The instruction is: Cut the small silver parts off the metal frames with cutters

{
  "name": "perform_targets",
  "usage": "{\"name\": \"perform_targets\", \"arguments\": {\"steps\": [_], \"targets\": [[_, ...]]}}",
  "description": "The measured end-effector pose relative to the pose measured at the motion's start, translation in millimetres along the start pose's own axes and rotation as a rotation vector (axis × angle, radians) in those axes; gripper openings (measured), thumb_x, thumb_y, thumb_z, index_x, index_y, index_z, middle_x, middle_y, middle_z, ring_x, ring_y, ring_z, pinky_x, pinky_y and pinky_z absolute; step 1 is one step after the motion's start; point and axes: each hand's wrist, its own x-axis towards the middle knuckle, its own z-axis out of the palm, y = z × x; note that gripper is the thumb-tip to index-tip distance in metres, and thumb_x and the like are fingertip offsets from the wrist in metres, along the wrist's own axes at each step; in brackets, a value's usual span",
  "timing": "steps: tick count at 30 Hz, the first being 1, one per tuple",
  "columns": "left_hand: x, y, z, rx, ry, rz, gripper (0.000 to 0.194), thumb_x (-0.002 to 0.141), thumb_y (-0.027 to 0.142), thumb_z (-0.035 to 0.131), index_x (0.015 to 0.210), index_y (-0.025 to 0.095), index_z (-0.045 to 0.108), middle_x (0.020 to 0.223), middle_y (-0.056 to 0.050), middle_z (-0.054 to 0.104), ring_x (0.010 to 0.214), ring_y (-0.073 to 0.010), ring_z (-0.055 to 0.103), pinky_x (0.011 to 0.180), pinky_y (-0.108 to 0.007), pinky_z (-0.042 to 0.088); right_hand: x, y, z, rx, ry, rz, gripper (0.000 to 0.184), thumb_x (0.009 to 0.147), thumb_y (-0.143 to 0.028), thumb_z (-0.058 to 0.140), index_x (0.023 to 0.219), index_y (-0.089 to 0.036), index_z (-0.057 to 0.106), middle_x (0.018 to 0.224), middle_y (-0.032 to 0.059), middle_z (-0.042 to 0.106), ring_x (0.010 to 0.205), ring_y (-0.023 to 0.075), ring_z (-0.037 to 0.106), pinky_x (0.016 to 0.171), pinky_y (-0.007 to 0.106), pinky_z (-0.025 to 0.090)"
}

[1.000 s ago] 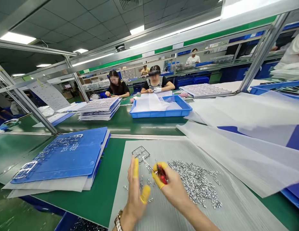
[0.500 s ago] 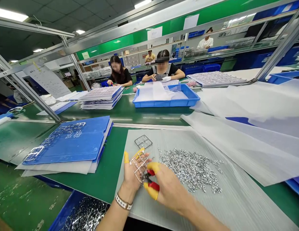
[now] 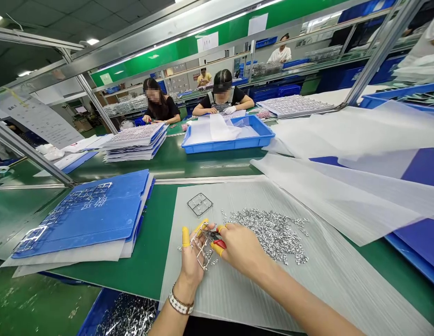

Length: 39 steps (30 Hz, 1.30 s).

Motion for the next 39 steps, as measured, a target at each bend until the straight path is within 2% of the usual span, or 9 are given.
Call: {"name": "perform_targets", "arguments": {"steps": [9,14,20,23,34,39], "targets": [[-2,-2,2.1,0.069,0.019,0.03,0.061,0.084,0.065,0.04,0.109,0.017,0.069,0.107,-0.011,0.07,0.113,-0.027,0.057,0.099,-0.038,0.04,1,2,-3,-0.007,-0.01,-0.01,0.025,0.083,-0.037,0.055,0.089,-0.015,0.065,0.079,0.0101,0.068,0.076,0.0251,0.066,0.061,0.031,0.043],[-3,-1,2.1,0.068,0.027,0.041,0.06,0.084,0.064,0.042,0.108,0.016,0.069,0.108,-0.012,0.069,0.112,-0.0267,0.058,0.099,-0.037,0.04,0,5,-2,0.02,-0.011,-0.01,0.026,0.083,-0.039,0.053,0.084,-0.016,0.065,0.078,0.0087,0.068,0.071,0.0227,0.066,0.057,0.028,0.041],[5,6,-3.1,-0.148,-0.074,-0.167,0.066,0.085,0.064,0.035,0.101,0.01,0.069,0.104,-0.018,0.069,0.105,-0.031,0.061,0.09,-0.043,0.046,-2,11,0,0.045,-0.003,0.003,0.026,0.081,-0.041,0.056,0.084,-0.017,0.066,0.078,0.0073,0.069,0.069,0.0235,0.066,0.055,0.029,0.04],[8,5,-7.1,-0.187,-0.081,-0.205,0.068,0.085,0.065,0.034,0.104,0.008,0.067,0.104,-0.02,0.068,0.1,-0.0311,0.063,0.084,-0.044,0.049,-2,13,-2,0.046,-0.022,-0.003,0.026,0.081,-0.041,0.056,0.082,-0.017,0.066,0.079,0.0075,0.069,0.071,0.0234,0.066,0.056,0.029,0.041],[5,0,-1.2,-0.085,-0.002,-0.107,0.064,0.086,0.064,0.034,0.098,0.012,0.07,0.097,-0.015,0.071,0.101,-0.0284,0.063,0.088,-0.04,0.049,0,10,-12,0.041,-0.041,-0.009,0.026,0.081,-0.04,0.056,0.082,-0.018,0.069,0.08,0.0093,0.071,0.071,0.0238,0.067,0.057,0.029,0.043],[2,-2,3.5,-0.016,0.012,-0.046,0.065,0.086,0.063,0.034,0.101,0.012,0.071,0.103,-0.015,0.07,0.104,-0.0271,0.062,0.091,-0.037,0.047,0,10,-11,0.047,-0.041,-0.006,0.026,0.081,-0.038,0.054,0.084,-0.018,0.07,0.082,0.0094,0.071,0.072,0.0223,0.067,0.058,0.027,0.043]]}}
